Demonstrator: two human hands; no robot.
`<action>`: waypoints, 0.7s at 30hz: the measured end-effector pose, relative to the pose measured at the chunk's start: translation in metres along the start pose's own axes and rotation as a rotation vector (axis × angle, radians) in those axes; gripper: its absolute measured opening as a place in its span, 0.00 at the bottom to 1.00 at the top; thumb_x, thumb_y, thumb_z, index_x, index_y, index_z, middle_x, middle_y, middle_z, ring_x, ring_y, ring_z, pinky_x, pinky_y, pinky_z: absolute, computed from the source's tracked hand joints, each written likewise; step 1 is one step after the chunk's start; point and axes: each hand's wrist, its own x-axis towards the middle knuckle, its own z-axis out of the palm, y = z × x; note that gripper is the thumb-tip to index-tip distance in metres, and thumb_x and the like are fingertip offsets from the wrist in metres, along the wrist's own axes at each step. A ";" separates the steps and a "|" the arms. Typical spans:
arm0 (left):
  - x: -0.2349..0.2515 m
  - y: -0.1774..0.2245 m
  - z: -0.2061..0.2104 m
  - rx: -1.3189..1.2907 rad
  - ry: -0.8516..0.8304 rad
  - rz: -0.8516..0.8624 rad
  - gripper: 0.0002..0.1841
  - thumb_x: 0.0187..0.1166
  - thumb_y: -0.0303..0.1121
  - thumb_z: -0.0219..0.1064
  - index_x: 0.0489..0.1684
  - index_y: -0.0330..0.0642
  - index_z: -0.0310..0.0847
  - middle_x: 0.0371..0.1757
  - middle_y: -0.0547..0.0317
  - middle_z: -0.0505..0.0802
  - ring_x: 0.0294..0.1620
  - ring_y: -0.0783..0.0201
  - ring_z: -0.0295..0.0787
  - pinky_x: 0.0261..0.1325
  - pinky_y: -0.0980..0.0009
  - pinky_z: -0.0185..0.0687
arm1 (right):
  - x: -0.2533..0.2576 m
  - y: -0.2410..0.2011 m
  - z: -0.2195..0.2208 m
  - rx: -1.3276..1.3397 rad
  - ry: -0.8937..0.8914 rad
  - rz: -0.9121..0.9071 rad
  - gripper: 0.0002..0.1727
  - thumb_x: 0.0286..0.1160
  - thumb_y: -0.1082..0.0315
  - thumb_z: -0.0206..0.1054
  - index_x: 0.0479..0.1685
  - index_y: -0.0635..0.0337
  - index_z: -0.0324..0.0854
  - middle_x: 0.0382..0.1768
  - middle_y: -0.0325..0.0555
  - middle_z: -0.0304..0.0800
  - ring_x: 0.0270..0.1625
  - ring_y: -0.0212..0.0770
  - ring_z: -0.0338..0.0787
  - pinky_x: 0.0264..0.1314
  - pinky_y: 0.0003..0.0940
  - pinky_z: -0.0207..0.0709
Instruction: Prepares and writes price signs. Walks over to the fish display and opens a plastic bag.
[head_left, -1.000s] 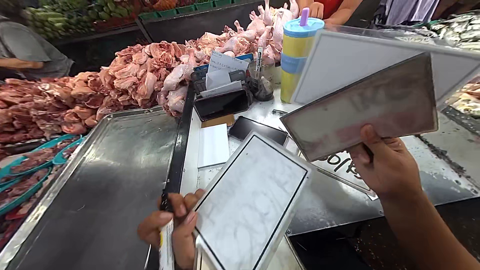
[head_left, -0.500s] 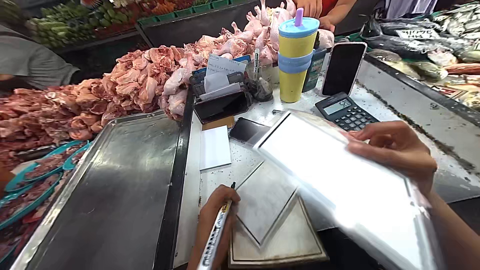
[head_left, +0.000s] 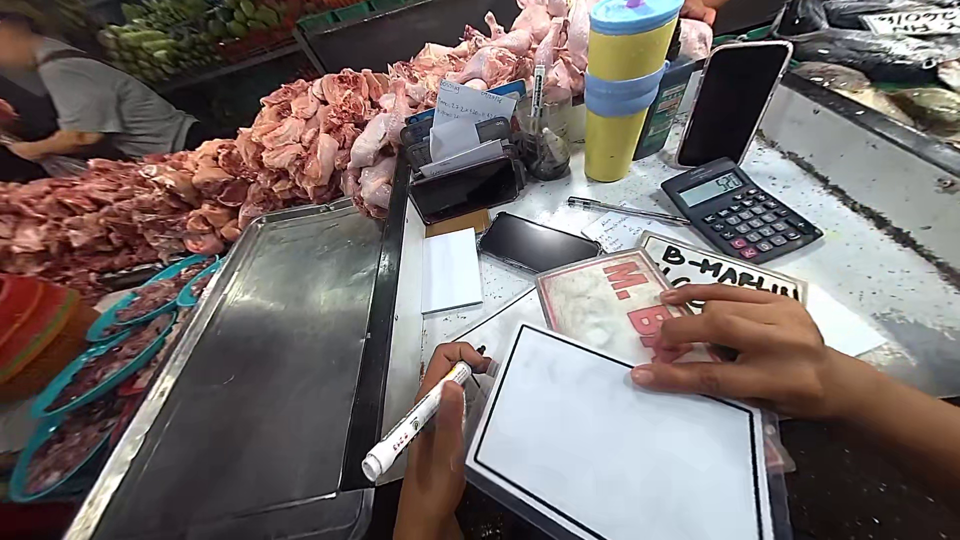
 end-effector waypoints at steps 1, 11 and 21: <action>-0.003 0.000 -0.001 -0.029 -0.033 -0.007 0.25 0.78 0.65 0.59 0.49 0.53 0.80 0.39 0.77 0.89 0.40 0.85 0.85 0.43 0.88 0.81 | 0.000 0.001 0.001 -0.005 -0.002 -0.009 0.11 0.89 0.64 0.60 0.61 0.44 0.85 0.43 0.42 0.84 0.44 0.34 0.85 0.77 0.31 0.71; -0.029 -0.023 -0.006 0.360 0.000 0.020 0.16 0.63 0.45 0.81 0.41 0.55 0.80 0.42 0.75 0.88 0.55 0.78 0.82 0.67 0.78 0.72 | -0.012 0.012 -0.007 -0.146 0.092 0.048 0.08 0.89 0.70 0.55 0.49 0.54 0.80 0.48 0.41 0.93 0.45 0.36 0.91 0.76 0.33 0.74; -0.041 -0.022 -0.008 0.199 0.172 0.097 0.09 0.69 0.31 0.74 0.36 0.60 0.79 0.41 0.81 0.90 0.58 0.81 0.87 0.92 0.65 0.55 | -0.038 0.035 -0.053 -0.254 0.343 0.343 0.02 0.73 0.63 0.73 0.37 0.45 0.85 0.45 0.31 0.82 0.53 0.25 0.83 0.72 0.34 0.77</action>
